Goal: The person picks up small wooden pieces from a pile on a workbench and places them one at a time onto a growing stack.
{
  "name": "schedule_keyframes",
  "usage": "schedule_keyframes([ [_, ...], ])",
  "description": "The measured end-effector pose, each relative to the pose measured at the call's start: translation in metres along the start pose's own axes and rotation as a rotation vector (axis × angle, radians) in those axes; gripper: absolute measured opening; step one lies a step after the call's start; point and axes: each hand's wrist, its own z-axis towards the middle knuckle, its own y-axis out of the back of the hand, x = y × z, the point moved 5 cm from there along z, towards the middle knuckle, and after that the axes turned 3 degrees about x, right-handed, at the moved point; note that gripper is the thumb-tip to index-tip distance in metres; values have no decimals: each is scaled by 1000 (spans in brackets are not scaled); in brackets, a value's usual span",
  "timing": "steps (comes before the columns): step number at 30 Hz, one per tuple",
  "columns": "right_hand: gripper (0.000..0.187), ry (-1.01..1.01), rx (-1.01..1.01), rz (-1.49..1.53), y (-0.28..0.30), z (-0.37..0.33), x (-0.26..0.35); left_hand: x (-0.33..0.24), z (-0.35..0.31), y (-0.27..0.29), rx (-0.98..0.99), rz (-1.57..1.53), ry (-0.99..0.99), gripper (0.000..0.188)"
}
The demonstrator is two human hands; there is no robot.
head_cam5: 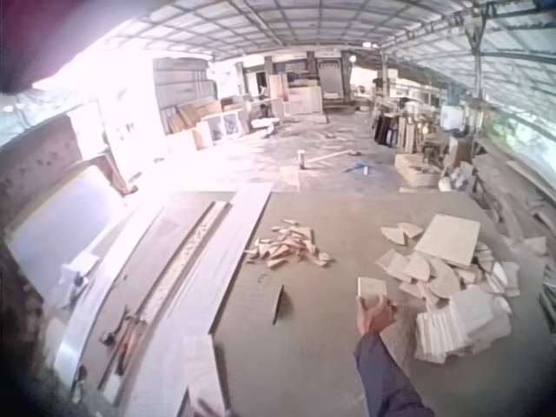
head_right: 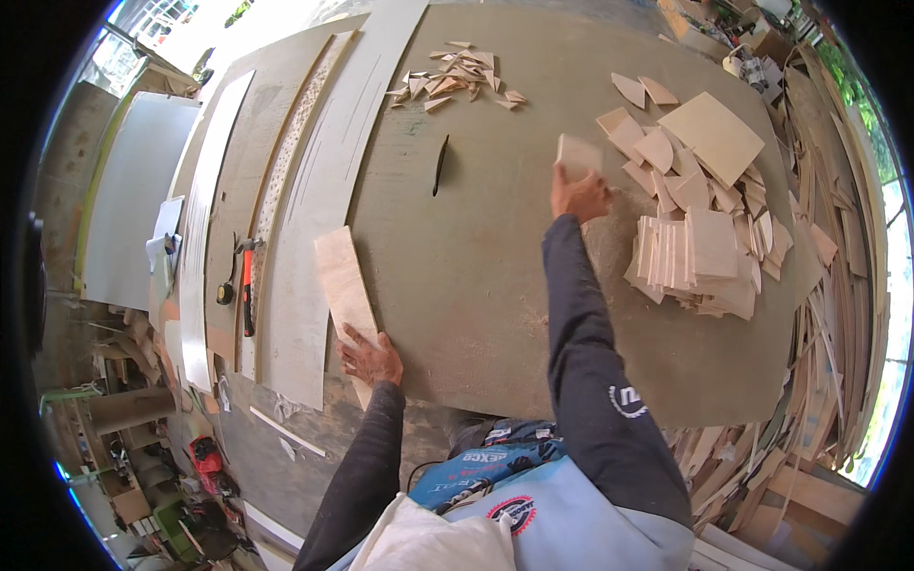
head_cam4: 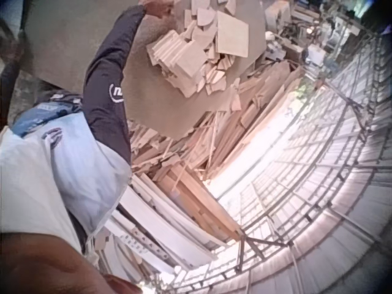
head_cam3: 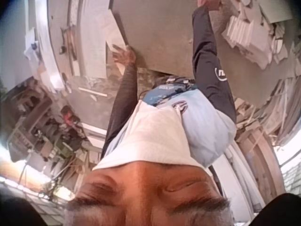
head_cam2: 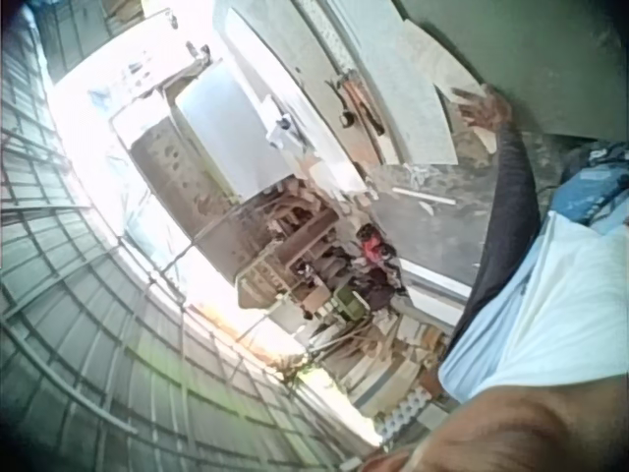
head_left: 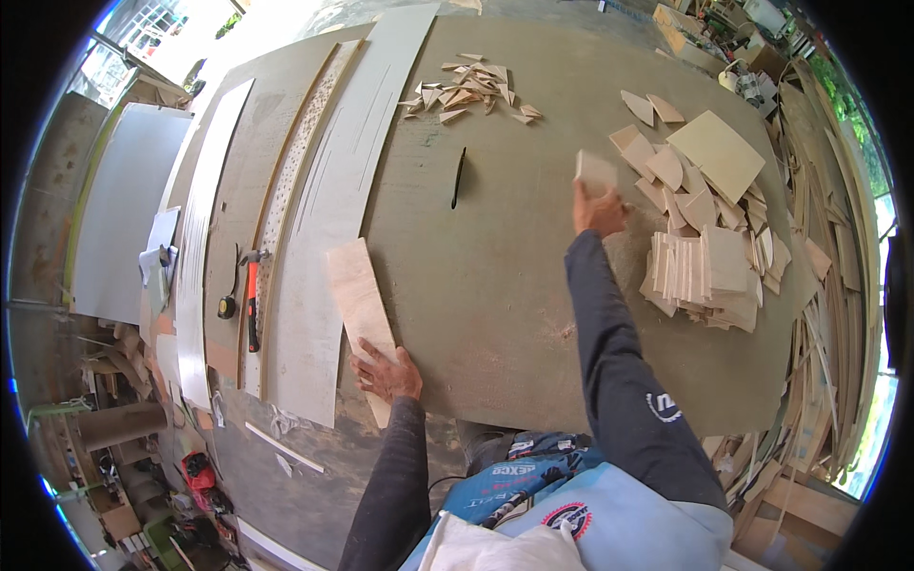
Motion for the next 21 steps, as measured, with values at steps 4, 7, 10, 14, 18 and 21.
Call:
schedule_keyframes([
  [4, 77, 244, 81, 475, 36, -10, 2, -2, -9, -8, 55, -34, 30, 94],
  [7, 78, 332, 284, 505, 40, -67, -8, 2, -4, -7, 77, -51, 32, 93],
  [10, 79, 711, 240, 183, 19, -112, -31, -4, -5, -4, 89, -54, 27, 93],
  [14, 78, 340, 303, -18, -8, -82, -46, -1, -2, -7, 66, -49, 20, 93],
  [18, 75, 892, 666, 15, 17, -162, -12, 0, -2, -8, 57, -56, 17, 93],
  [21, 75, 1681, 1092, 197, 81, -277, -37, 1, -3, -12, 60, -59, 24, 93],
])
